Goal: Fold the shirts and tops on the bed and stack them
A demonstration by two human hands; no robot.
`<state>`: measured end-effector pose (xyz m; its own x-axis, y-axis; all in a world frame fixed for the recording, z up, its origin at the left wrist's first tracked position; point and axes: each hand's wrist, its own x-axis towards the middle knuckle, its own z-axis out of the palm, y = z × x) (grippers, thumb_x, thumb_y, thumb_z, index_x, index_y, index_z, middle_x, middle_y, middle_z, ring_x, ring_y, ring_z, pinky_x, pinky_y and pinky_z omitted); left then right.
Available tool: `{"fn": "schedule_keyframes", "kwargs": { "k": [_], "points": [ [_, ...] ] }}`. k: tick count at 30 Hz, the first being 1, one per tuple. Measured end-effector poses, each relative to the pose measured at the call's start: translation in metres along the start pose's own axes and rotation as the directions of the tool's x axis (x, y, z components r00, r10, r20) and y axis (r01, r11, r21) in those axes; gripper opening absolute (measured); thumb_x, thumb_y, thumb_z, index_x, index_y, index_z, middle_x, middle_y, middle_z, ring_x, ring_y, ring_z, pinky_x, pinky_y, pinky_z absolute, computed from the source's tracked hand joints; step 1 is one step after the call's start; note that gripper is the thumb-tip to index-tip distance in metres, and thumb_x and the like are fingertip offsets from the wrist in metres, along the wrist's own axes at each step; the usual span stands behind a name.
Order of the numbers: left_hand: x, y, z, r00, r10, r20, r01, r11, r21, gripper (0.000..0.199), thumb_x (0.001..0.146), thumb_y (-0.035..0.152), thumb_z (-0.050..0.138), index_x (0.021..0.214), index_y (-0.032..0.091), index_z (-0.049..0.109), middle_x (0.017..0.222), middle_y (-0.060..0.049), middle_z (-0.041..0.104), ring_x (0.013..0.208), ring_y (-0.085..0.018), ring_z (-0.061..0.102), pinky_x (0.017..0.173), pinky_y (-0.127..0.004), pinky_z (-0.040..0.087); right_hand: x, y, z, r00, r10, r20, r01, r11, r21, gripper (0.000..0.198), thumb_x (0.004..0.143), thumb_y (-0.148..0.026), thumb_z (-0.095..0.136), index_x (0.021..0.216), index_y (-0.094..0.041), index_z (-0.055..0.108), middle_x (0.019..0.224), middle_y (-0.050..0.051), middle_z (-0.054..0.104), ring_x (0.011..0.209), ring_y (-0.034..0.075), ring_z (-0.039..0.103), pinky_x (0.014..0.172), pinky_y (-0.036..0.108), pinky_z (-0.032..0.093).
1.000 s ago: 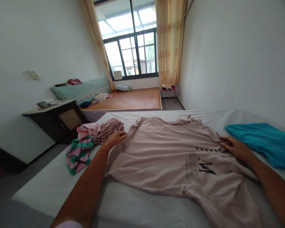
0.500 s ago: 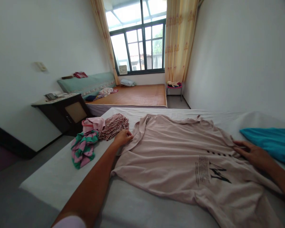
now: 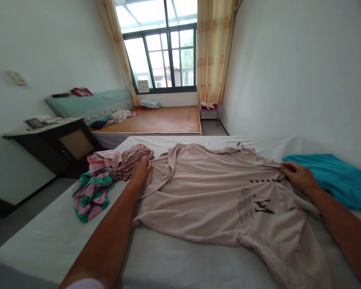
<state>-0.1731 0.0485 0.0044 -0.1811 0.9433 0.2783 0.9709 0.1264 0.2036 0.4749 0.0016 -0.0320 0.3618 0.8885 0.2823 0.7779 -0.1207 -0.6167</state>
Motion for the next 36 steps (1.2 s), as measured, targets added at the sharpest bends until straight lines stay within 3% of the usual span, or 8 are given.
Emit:
{"fn": "schedule_keyframes", "kwargs": {
  "k": [5,11,16,18,22,29,33,36],
  "points": [
    [0.003,-0.024,0.0,0.999,-0.023,-0.038,0.02,0.997,-0.071,0.028,0.093,0.031,0.043,0.114,0.017,0.056,0.104,-0.014,0.068,0.094,-0.026,0.065,0.08,-0.033,0.045,0.02,-0.015,0.005,0.999,-0.023,-0.026,0.02,0.992,-0.128,0.034,0.076,-0.038,0.054,0.098,-0.015,0.064,0.098,0.018,0.07,0.087,0.027,0.063,0.075,0.035,0.046],
    [-0.005,-0.016,-0.029,0.918,0.392,0.056,-0.362,0.888,-0.285,0.032,0.086,0.039,0.051,0.102,0.016,0.067,0.106,-0.01,0.068,0.095,-0.022,0.063,0.087,-0.031,0.047,-0.02,-0.065,-0.004,0.95,-0.267,0.16,0.277,0.96,-0.048,0.033,0.082,-0.041,0.051,0.097,-0.016,0.065,0.098,0.013,0.069,0.092,0.027,0.061,0.082,0.037,0.045],
    [-0.037,0.007,-0.065,0.49,0.686,0.537,-0.406,0.725,-0.556,0.032,0.079,0.045,0.061,0.096,0.021,0.073,0.093,-0.003,0.074,0.084,-0.019,0.066,0.077,-0.024,0.049,-0.093,-0.102,-0.042,0.488,-0.335,0.806,0.265,0.937,0.229,0.032,0.08,-0.051,0.062,0.09,-0.021,0.068,0.086,0.004,0.068,0.079,0.021,0.061,0.069,0.029,0.047],
    [-0.048,0.016,-0.066,0.552,0.663,0.506,-0.449,0.748,-0.489,0.033,0.081,0.046,0.058,0.098,0.022,0.072,0.096,-0.004,0.073,0.086,-0.02,0.065,0.078,-0.025,0.048,-0.114,-0.103,-0.05,0.406,-0.321,0.856,0.279,0.935,0.218,0.028,0.078,-0.046,0.066,0.094,-0.023,0.068,0.094,0.004,0.069,0.086,0.022,0.062,0.074,0.029,0.047],
    [-0.058,0.037,-0.047,0.848,0.452,0.278,-0.408,0.89,-0.204,0.042,0.086,0.052,0.049,0.102,0.018,0.068,0.102,-0.009,0.07,0.091,-0.024,0.064,0.078,-0.031,0.047,-0.127,-0.092,-0.045,0.469,-0.31,0.827,0.295,0.938,0.184,0.028,0.081,-0.045,0.063,0.099,-0.025,0.068,0.098,0.005,0.069,0.089,0.023,0.061,0.078,0.032,0.047],
    [-0.045,0.06,-0.02,0.931,0.323,0.171,-0.34,0.937,0.081,0.032,0.086,0.04,0.051,0.107,0.02,0.064,0.114,-0.013,0.066,0.104,-0.027,0.062,0.084,-0.035,0.046,-0.128,-0.093,-0.032,0.517,-0.36,0.777,0.34,0.919,0.199,0.027,0.083,-0.046,0.058,0.093,-0.023,0.068,0.084,0.005,0.067,0.078,0.021,0.06,0.069,0.031,0.048],
    [-0.017,0.02,-0.034,0.994,0.09,0.059,-0.096,0.991,0.097,0.03,0.089,0.032,0.044,0.109,0.02,0.064,0.106,-0.013,0.07,0.097,-0.026,0.066,0.084,-0.036,0.047,-0.132,-0.088,-0.055,0.464,-0.392,0.795,0.245,0.919,0.309,0.034,0.083,-0.047,0.058,0.104,-0.024,0.071,0.102,0.008,0.07,0.096,0.028,0.064,0.085,0.038,0.051],
    [-0.014,-0.016,-0.054,0.963,0.239,0.123,-0.231,0.97,-0.074,0.032,0.084,0.035,0.053,0.109,0.019,0.067,0.111,-0.012,0.07,0.099,-0.025,0.066,0.089,-0.034,0.047,-0.135,-0.076,-0.077,0.438,-0.416,0.797,0.208,0.909,0.36,0.036,0.081,-0.046,0.062,0.112,-0.028,0.071,0.117,0.009,0.067,0.113,0.033,0.059,0.1,0.044,0.045]
  ]
}}
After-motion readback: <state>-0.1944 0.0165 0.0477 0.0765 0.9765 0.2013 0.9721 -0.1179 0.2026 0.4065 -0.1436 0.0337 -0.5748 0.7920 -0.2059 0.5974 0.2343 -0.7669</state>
